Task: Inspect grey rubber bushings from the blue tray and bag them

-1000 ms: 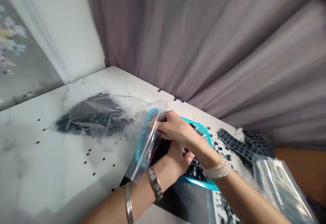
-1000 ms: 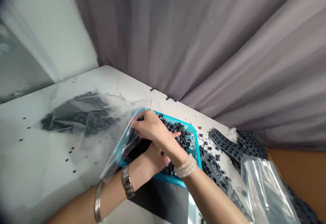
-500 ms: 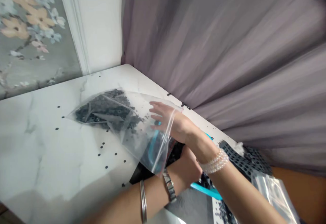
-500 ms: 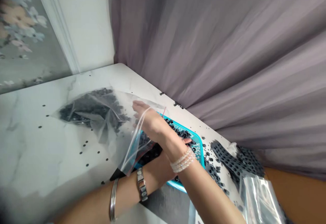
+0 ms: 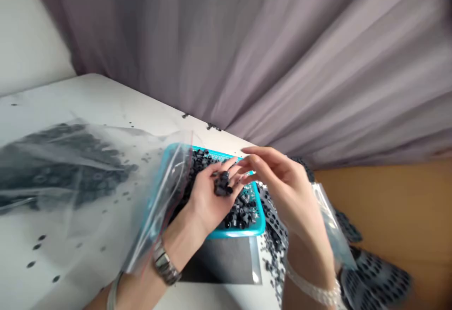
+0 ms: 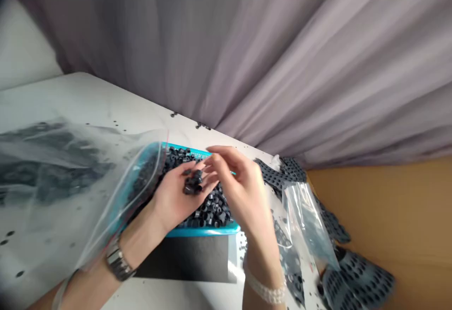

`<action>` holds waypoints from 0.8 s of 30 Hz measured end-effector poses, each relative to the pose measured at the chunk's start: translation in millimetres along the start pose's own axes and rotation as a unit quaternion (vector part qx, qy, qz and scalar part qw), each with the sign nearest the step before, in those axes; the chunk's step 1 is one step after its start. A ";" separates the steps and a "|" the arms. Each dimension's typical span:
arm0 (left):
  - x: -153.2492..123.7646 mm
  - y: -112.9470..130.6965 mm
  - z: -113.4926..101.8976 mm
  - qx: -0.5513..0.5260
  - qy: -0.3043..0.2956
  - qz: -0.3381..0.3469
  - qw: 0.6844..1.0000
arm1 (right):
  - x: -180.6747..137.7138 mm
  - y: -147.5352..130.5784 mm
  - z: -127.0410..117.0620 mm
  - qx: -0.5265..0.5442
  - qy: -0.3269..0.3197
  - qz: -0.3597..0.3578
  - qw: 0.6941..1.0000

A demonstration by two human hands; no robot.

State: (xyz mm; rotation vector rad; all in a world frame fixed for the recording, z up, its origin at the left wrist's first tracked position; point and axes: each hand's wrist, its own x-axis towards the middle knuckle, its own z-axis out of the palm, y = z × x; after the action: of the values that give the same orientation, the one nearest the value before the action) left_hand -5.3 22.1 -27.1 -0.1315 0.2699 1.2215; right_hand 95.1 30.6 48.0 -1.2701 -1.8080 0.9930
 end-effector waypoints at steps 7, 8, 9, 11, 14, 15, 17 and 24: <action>-6.0 2.8 12.5 0.021 0.010 0.020 1.000 | -28.3 40.7 -18.0 0.031 -0.014 0.073 0.997; -6.4 2.5 12.7 0.027 0.007 0.022 0.999 | -28.5 42.3 -13.1 0.024 -0.029 0.067 0.997; -6.6 2.1 12.8 0.032 0.005 0.022 0.999 | -28.3 43.2 -8.5 0.013 -0.038 0.058 0.998; -6.6 1.5 13.0 0.040 0.006 0.021 0.999 | -27.7 43.9 -1.4 -0.009 -0.047 0.045 0.998; -6.6 0.8 13.8 0.050 0.012 0.028 0.998 | -27.1 44.8 1.6 -0.012 -0.039 0.029 0.999; -6.8 0.6 14.2 0.051 0.011 0.029 0.998 | -27.0 45.1 1.0 -0.007 -0.033 0.024 0.999; -7.8 0.2 15.1 0.049 0.009 0.027 0.998 | -26.7 45.6 -1.5 -0.002 -0.013 0.012 1.000; -10.1 -0.2 18.5 0.022 0.028 0.012 0.999 | -29.2 44.2 -9.9 -0.044 0.030 -0.005 0.999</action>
State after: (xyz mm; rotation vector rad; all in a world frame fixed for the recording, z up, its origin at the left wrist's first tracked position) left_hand -5.9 17.4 -6.6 -0.1245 0.3470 1.2364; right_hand 130.0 14.5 10.2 -1.3282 -1.8263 0.8690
